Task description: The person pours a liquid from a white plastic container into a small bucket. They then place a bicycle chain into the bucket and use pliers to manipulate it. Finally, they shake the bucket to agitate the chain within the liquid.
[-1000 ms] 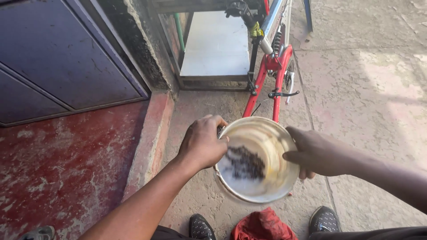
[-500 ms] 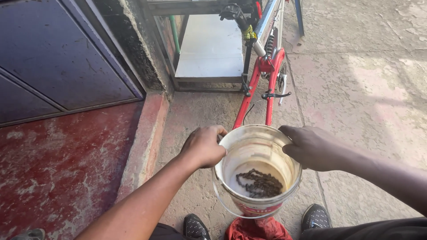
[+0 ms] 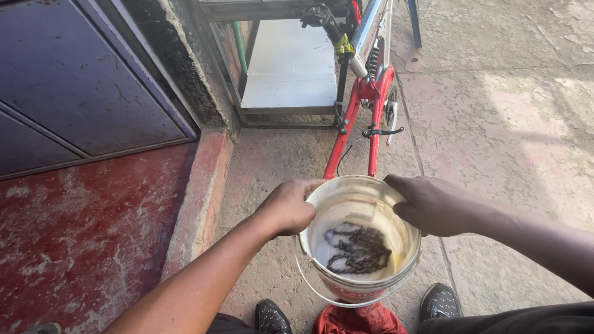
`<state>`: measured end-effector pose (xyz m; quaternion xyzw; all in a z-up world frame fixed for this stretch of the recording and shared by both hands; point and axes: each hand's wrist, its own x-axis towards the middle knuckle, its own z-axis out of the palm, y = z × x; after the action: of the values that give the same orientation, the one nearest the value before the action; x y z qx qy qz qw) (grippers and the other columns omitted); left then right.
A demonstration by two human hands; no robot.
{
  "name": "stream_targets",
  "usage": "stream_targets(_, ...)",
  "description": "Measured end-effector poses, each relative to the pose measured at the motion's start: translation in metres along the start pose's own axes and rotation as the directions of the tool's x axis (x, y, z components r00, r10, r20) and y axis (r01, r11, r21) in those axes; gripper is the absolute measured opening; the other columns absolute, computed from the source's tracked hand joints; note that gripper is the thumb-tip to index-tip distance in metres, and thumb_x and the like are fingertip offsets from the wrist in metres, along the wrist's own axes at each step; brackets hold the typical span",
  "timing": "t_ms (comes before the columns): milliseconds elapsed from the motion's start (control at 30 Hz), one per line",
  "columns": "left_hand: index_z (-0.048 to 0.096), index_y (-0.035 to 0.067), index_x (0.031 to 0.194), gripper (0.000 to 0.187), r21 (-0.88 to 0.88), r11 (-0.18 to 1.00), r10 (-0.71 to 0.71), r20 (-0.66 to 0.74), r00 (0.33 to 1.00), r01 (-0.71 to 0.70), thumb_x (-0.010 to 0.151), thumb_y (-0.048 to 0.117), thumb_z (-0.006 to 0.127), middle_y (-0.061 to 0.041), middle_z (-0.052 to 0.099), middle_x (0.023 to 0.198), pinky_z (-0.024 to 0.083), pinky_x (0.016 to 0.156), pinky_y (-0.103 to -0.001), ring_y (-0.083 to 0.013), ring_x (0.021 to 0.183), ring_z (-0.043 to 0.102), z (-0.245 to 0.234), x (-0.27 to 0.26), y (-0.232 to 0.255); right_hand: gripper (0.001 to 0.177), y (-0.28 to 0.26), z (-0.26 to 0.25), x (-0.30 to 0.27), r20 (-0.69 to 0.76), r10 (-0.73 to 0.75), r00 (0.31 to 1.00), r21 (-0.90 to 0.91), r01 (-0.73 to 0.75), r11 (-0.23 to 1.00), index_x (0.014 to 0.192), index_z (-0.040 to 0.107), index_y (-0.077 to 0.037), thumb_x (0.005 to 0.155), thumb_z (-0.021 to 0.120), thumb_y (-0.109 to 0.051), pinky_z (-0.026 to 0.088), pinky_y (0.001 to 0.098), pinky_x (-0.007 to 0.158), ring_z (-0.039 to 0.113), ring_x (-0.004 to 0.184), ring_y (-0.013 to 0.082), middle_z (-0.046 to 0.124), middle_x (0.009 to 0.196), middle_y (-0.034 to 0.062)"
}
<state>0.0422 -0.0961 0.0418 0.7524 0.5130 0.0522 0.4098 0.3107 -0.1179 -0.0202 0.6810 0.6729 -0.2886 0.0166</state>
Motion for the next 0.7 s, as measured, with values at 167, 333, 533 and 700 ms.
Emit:
stream_targets(167,0.061,0.021,0.137,0.072,0.008,1.0,0.022,-0.028,0.999,-0.022,0.07,0.0,0.048,-0.02,0.069,0.122,0.047,0.101,-0.047,-0.0405,0.124,0.057,-0.015,-0.02,0.023,0.048,0.001,0.0,0.004,-0.018,-0.031,0.999,0.103,0.033,0.994,0.132,0.05,-0.016,0.084,0.053,-0.021,0.055,0.0305,0.039,0.07,0.041,0.0211,0.067,0.048,0.013)
stream_targets(333,0.058,0.023,0.14,0.068,0.031,0.996,0.081,-0.069,0.994,-0.079,0.075,0.005,0.049,-0.027,0.062,0.117,0.046,0.099,-0.05,-0.048,0.121,0.055,-0.009,0.005,0.0,0.048,-0.01,0.001,-0.004,0.02,-0.058,0.998,0.076,0.056,0.996,0.133,0.043,-0.017,0.086,0.052,-0.019,0.055,0.03,0.037,0.071,0.041,0.021,0.069,0.05,0.0125)
stream_targets(533,0.067,0.025,0.124,0.05,0.006,0.997,-0.078,-0.1,0.992,0.079,0.077,0.013,0.053,-0.018,0.067,0.108,0.049,0.095,-0.05,-0.0405,0.113,0.063,-0.001,0.006,-0.001,0.046,-0.034,-0.003,-0.026,0.193,-0.059,0.979,0.182,0.023,0.983,0.131,0.039,-0.01,0.088,0.052,-0.02,0.056,0.0285,0.038,0.071,0.042,0.0212,0.071,0.053,0.0133)
stream_targets(700,0.068,0.025,0.127,0.059,0.004,0.997,0.073,-0.197,0.978,-0.073,0.075,0.005,0.049,-0.018,0.061,0.094,0.049,0.092,-0.047,-0.0418,0.103,0.062,-0.007,0.024,-0.015,0.05,-0.056,-0.015,-0.033,0.153,-0.028,0.988,0.165,0.002,0.986,0.138,0.031,-0.007,0.092,0.047,-0.017,0.057,0.0297,0.04,0.072,0.044,0.0226,0.07,0.054,0.014)
